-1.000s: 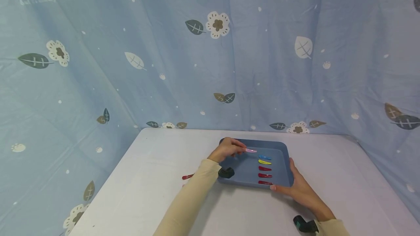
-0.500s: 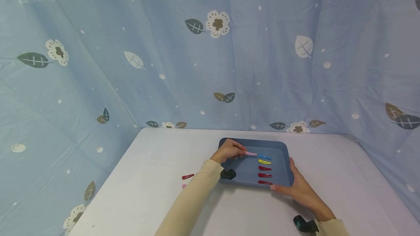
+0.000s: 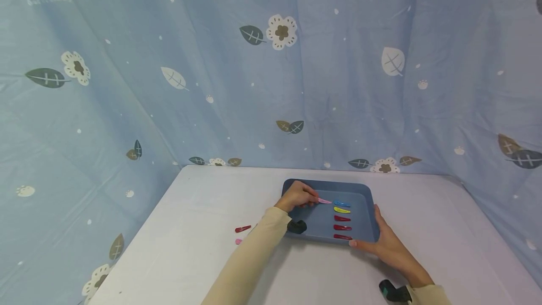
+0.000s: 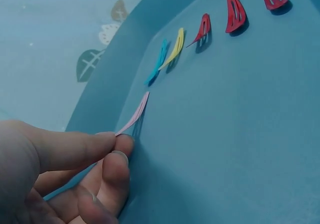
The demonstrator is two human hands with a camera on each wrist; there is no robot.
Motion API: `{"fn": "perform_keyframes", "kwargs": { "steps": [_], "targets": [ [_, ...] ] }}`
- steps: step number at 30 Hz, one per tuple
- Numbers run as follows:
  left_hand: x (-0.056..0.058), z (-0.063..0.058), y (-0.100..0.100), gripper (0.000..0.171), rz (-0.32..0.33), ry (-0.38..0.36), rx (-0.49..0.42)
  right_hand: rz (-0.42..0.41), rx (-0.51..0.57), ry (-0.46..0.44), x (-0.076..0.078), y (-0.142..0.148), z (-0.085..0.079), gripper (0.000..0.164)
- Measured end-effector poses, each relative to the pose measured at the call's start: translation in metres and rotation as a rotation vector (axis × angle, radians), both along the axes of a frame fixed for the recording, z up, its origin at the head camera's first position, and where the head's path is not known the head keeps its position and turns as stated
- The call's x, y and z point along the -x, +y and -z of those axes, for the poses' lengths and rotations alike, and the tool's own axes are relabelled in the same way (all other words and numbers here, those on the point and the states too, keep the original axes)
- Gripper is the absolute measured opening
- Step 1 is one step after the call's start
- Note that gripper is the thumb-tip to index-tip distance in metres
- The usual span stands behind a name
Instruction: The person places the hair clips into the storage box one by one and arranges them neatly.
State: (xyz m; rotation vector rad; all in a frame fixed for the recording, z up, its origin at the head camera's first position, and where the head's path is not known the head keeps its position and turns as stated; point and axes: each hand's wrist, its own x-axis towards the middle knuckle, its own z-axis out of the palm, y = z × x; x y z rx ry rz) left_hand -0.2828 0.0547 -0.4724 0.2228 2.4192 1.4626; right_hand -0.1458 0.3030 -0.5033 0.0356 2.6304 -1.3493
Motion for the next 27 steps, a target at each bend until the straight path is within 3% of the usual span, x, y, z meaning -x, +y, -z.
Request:
{"fn": "perform_keyframes", "kwargs": {
  "steps": [10,27],
  "targets": [
    [0.0019,0.0011,0.0044,0.005,-0.02,0.009,0.065,0.003,-0.027,-0.016,0.0009,-0.0008,-0.0016,0.134],
    [0.0001,0.0012,0.0053,0.005,-0.042,0.025,0.081,0.006,-0.007,-0.01,0.0004,-0.0007,-0.0008,0.134]
  ]
}}
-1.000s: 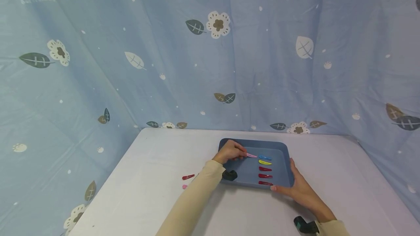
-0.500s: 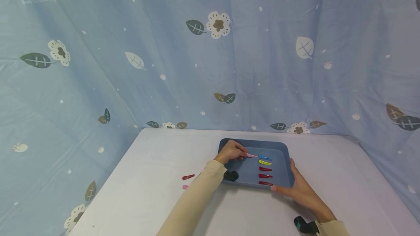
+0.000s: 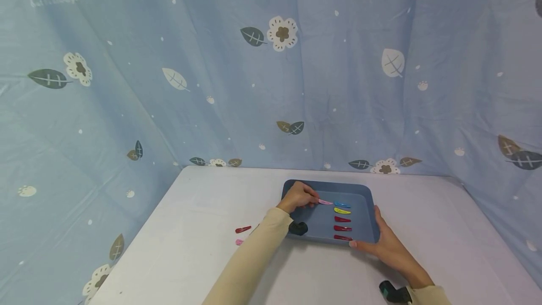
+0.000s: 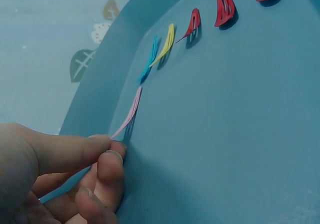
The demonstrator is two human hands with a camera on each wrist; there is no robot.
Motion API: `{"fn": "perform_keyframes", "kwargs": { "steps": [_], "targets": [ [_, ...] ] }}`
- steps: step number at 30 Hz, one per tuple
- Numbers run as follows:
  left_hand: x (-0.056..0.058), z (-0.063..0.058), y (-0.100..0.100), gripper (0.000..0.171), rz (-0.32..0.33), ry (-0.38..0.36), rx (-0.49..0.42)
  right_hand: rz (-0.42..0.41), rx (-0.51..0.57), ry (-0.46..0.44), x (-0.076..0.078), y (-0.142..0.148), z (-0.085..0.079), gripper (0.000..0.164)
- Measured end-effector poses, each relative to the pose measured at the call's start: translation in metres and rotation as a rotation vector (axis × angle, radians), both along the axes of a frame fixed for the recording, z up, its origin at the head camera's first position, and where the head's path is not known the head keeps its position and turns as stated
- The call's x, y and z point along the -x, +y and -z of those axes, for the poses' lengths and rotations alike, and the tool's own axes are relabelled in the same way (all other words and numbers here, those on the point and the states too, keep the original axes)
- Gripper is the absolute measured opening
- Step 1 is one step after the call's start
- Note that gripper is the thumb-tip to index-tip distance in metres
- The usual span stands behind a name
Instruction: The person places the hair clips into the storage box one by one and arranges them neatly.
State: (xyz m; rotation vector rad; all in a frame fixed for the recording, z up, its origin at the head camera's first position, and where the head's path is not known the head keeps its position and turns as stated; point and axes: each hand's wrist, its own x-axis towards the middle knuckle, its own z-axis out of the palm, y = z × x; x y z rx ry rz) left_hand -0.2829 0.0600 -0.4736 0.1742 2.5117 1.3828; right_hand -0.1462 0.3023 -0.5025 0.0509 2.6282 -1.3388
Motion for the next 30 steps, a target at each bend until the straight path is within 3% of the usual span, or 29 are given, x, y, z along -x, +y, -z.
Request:
{"fn": "perform_keyframes", "kwargs": {
  "steps": [10,18,25,30],
  "targets": [
    [-0.003,-0.006,-0.004,0.005,-0.01,0.013,-0.025,-0.006,0.011,0.005,-0.002,0.001,-0.001,0.134],
    [0.002,-0.02,-0.014,0.008,0.051,0.044,-0.084,-0.003,0.017,0.012,-0.003,0.0,-0.003,0.134],
    [0.0,-0.034,-0.034,0.013,0.11,0.051,-0.138,-0.004,0.013,0.005,-0.002,0.001,-0.002,0.134],
    [-0.002,-0.045,-0.055,0.02,0.11,0.05,-0.176,-0.013,0.01,0.022,-0.002,0.001,-0.002,0.133]
  ]
}}
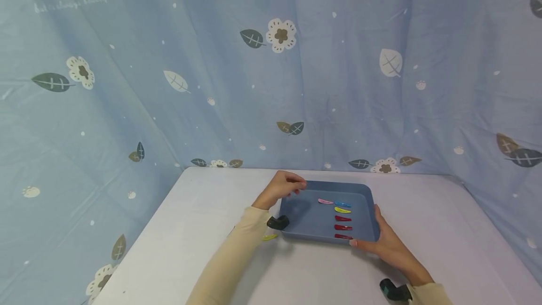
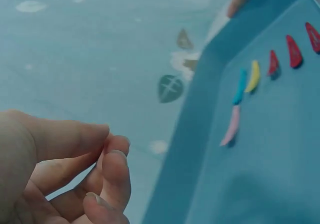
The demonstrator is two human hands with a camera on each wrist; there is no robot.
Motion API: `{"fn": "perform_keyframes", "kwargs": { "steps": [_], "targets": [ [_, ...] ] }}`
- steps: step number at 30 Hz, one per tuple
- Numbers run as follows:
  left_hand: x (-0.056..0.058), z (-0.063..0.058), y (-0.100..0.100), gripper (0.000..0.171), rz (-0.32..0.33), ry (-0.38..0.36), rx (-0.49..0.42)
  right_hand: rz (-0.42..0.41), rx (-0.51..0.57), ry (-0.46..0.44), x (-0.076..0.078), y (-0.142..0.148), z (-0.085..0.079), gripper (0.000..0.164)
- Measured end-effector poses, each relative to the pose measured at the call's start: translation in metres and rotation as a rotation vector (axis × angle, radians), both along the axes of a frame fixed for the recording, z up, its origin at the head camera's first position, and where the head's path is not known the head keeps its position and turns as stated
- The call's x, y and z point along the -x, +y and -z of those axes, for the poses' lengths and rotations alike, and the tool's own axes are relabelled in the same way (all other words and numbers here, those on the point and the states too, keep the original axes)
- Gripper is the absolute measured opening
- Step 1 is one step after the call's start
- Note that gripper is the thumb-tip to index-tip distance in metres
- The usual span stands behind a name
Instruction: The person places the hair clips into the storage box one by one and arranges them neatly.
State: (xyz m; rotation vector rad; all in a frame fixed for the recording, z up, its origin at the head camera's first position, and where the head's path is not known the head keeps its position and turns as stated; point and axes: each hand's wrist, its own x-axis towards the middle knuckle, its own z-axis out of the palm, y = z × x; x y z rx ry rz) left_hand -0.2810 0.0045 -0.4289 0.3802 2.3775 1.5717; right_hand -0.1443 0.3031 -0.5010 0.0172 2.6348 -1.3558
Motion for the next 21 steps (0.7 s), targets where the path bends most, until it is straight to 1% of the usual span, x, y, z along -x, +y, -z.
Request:
{"fn": "perform_keyframes", "kwargs": {
  "steps": [5,10,14,21],
  "targets": [
    [-0.006,-0.012,-0.028,0.021,0.007,0.021,-0.057,-0.004,-0.003,0.0,0.0,-0.001,0.0,0.133],
    [-0.015,-0.021,-0.055,0.026,0.027,0.057,-0.073,-0.008,-0.008,-0.006,0.0,-0.001,-0.001,0.134],
    [-0.022,-0.026,-0.072,0.025,0.003,0.091,-0.041,-0.015,-0.007,0.002,0.0,0.0,-0.001,0.133],
    [-0.031,-0.034,-0.101,0.021,-0.063,0.133,0.002,-0.009,-0.004,-0.008,0.0,-0.001,0.0,0.133]
  ]
}}
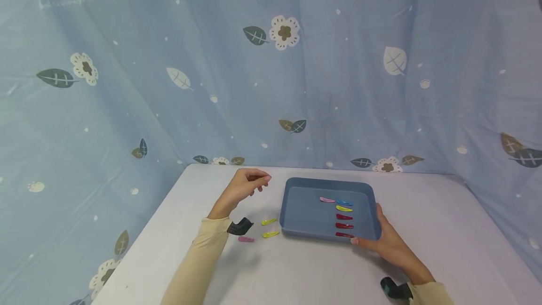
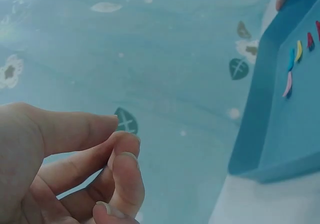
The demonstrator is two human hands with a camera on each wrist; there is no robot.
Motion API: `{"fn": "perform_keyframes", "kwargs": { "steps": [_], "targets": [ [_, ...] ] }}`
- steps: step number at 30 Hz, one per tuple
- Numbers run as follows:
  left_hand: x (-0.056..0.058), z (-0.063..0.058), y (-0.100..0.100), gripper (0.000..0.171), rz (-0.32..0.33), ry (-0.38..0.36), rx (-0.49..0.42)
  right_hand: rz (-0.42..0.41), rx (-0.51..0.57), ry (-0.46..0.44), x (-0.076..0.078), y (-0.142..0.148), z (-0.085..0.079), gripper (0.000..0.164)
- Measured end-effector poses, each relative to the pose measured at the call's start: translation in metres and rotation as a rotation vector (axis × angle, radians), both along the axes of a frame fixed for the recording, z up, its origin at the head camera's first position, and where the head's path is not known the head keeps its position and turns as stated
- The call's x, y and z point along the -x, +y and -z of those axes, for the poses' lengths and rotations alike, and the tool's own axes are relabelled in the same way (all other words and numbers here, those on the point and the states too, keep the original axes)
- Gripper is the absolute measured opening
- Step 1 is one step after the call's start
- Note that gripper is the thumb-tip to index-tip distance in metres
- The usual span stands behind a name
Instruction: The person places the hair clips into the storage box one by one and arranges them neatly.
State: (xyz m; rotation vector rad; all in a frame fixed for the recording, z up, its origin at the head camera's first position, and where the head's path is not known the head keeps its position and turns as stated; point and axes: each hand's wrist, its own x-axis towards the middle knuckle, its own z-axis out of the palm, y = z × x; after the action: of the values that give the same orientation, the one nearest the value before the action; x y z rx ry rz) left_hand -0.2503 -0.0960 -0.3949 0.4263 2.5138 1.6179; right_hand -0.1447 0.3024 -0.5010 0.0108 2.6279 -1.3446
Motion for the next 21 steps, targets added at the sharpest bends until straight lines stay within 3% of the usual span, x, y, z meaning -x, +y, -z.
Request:
{"fn": "perform_keyframes", "kwargs": {
  "steps": [6,13,21],
  "targets": [
    [-0.012,0.002,-0.027,0.02,-0.059,-0.011,0.011,-0.001,0.003,0.008,0.0,-0.001,0.002,0.132],
    [-0.021,0.018,-0.054,0.023,-0.124,-0.018,0.024,0.004,-0.009,-0.005,0.002,-0.002,0.002,0.134],
    [-0.027,0.035,-0.067,0.023,-0.163,-0.048,0.06,0.014,-0.014,-0.004,0.001,0.0,0.002,0.134]
  ]
}}
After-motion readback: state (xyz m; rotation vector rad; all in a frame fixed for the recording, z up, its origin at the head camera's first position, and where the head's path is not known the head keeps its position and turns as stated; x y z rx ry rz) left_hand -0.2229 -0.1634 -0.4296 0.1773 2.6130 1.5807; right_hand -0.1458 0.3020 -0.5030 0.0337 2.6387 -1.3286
